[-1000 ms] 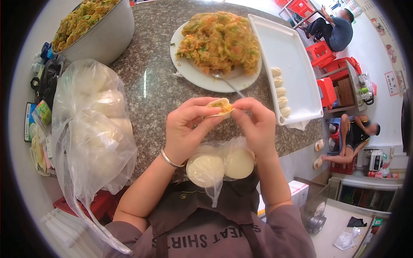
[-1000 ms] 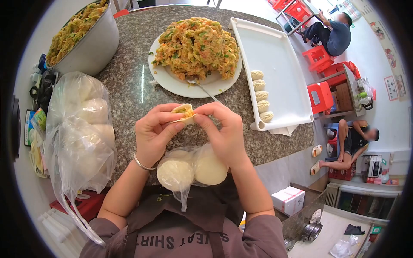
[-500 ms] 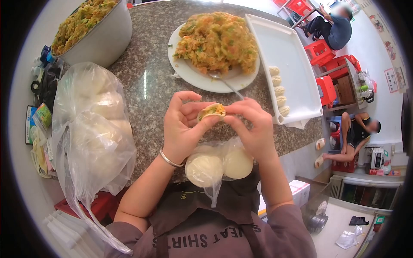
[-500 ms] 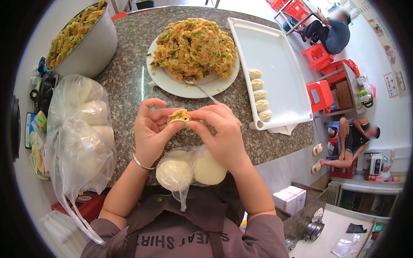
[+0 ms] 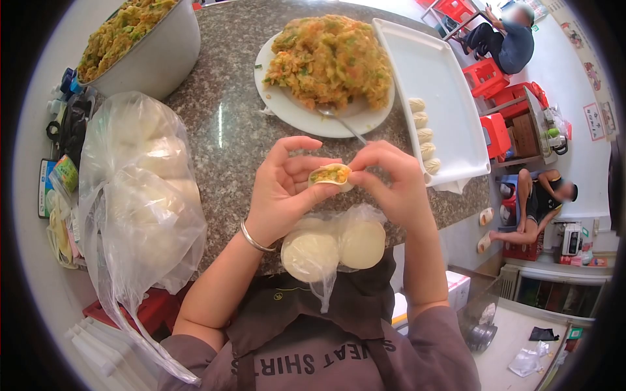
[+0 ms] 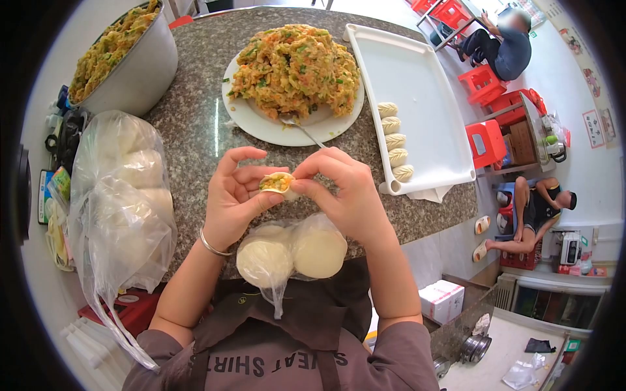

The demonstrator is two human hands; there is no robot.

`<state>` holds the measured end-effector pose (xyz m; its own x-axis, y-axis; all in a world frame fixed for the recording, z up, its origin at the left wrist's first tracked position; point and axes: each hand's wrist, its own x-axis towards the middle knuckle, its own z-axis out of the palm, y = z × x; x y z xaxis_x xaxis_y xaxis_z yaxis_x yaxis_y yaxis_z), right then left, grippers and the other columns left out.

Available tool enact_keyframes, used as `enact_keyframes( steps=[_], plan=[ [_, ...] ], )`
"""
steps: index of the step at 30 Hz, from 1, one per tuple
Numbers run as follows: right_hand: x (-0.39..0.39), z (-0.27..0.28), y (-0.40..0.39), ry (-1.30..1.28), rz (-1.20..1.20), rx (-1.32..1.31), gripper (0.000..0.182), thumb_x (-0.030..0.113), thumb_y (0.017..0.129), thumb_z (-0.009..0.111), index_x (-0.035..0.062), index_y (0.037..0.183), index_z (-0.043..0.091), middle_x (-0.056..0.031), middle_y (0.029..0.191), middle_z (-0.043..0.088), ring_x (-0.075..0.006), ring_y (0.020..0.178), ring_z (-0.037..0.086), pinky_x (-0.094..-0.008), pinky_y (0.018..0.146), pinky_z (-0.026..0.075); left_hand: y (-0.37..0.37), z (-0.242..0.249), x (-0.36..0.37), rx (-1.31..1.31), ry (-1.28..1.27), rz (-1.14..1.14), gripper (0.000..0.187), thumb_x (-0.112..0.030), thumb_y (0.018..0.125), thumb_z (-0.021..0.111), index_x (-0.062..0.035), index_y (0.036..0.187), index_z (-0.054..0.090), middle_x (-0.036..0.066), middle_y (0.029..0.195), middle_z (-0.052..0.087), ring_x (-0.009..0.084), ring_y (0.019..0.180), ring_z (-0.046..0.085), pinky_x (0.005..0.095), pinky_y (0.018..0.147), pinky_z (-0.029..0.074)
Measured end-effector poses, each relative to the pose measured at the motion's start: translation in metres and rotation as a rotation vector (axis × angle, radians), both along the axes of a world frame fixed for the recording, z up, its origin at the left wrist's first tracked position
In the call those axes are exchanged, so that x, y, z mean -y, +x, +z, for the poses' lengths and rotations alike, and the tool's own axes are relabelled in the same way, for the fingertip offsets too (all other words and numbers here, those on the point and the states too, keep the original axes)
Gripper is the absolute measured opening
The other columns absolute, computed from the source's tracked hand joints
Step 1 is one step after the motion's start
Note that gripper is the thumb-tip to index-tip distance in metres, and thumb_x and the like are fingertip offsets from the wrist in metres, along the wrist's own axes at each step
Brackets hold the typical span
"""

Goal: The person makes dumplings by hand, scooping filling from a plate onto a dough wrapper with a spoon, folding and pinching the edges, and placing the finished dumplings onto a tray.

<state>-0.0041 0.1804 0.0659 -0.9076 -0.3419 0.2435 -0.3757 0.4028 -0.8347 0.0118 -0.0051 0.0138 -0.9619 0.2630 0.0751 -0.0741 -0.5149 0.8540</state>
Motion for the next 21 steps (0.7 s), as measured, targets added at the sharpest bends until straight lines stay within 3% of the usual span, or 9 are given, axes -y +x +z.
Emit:
enact_keyframes(
  steps=[7,11,13,17,21],
  plan=[
    [0.003,-0.011,0.003,0.127,-0.052,-0.246,0.010,0.004,0.075,0.070,0.0007,0.080,0.063,-0.0093,0.080,0.063,-0.0247,0.074,0.059,-0.0337,0.070,0.048,0.000,-0.003,-0.004,-0.010,-0.203,0.143,0.048,0.001,0.079,0.070,-0.0016,0.119,0.043,0.016,0.106,0.064,0.0198,0.097,0.065,0.0279,0.080,0.056],
    [0.003,-0.015,0.002,0.181,-0.073,-0.333,0.010,0.005,0.075,0.070,0.0004,0.081,0.062,-0.0095,0.079,0.063,-0.0251,0.075,0.059,-0.0344,0.069,0.047,0.000,-0.003,-0.004,-0.011,-0.192,0.137,0.047,0.003,0.080,0.069,-0.0015,0.119,0.043,0.015,0.105,0.064,0.0195,0.096,0.065,0.0278,0.082,0.056],
    [0.001,-0.012,0.001,0.145,-0.083,-0.244,0.010,0.005,0.075,0.070,0.0002,0.081,0.062,-0.0096,0.079,0.062,-0.0252,0.076,0.059,-0.0343,0.070,0.047,-0.001,-0.002,-0.005,0.044,-0.051,0.129,0.048,0.008,0.079,0.066,-0.0019,0.120,0.043,0.015,0.106,0.063,0.0192,0.098,0.064,0.0276,0.083,0.055],
    [-0.008,0.005,-0.003,0.092,0.015,0.037,0.010,0.005,0.076,0.069,-0.0005,0.081,0.062,-0.0098,0.077,0.061,-0.0252,0.077,0.059,-0.0336,0.069,0.047,0.001,-0.002,-0.001,0.039,-0.060,0.056,0.048,0.009,0.079,0.066,-0.0014,0.119,0.043,0.015,0.106,0.063,0.0200,0.099,0.064,0.0280,0.085,0.054],
    [-0.003,0.004,-0.002,0.084,0.016,-0.041,0.009,0.004,0.076,0.069,-0.0003,0.080,0.062,-0.0094,0.078,0.061,-0.0252,0.076,0.059,-0.0332,0.068,0.046,0.003,-0.005,-0.004,-0.059,-0.083,0.073,0.038,0.006,0.081,0.066,0.0006,0.114,0.048,0.016,0.107,0.063,0.0193,0.099,0.064,0.0291,0.085,0.055]
  ],
)
